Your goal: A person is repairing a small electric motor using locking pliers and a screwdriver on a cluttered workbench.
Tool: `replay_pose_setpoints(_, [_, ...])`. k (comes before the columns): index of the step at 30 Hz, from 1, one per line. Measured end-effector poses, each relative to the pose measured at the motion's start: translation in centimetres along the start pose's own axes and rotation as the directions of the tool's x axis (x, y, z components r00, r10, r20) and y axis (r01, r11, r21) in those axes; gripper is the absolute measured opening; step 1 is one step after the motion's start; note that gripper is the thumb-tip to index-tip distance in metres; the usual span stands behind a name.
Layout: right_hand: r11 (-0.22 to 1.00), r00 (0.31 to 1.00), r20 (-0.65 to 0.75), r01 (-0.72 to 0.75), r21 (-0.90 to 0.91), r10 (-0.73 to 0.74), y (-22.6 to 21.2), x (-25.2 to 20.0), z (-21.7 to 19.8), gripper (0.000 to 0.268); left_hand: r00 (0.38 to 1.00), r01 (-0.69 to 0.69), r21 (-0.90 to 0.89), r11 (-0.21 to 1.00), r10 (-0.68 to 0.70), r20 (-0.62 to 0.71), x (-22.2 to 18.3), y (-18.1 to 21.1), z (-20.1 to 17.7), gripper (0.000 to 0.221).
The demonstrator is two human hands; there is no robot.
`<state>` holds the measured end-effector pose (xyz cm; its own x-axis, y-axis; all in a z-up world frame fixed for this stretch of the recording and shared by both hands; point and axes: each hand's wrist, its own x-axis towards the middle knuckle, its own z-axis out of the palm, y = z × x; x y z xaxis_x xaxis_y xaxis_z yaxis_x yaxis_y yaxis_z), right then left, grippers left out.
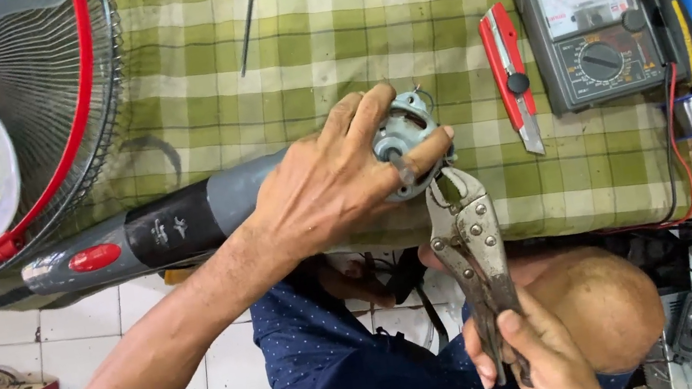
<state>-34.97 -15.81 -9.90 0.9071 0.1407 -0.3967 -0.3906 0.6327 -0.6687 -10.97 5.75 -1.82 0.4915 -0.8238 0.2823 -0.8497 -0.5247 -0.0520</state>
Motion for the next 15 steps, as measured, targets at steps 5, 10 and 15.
replay_pose_setpoints(5, [0.954,0.977,-0.211,-0.04,-0.298,-0.025,0.5,0.4,-0.2,0.047,0.999,-0.03,0.076,0.997,0.028,0.028,0.1,-0.3,0.6,0.061])
replay_pose_setpoints(10, [0.915,0.959,-0.258,-0.208,-0.346,0.121,-1.2,-0.4,-4.4,0.037,0.992,-0.065,-0.012,0.998,0.066,0.112,-0.4,-0.4,1.4,0.065])
replay_pose_setpoints(15, [0.657,0.843,-0.418,-0.53,-0.536,0.338,-11.9,2.2,-8.5,0.031,0.987,-0.079,-0.017,0.997,0.08,0.137,-0.2,-0.3,0.7,0.059])
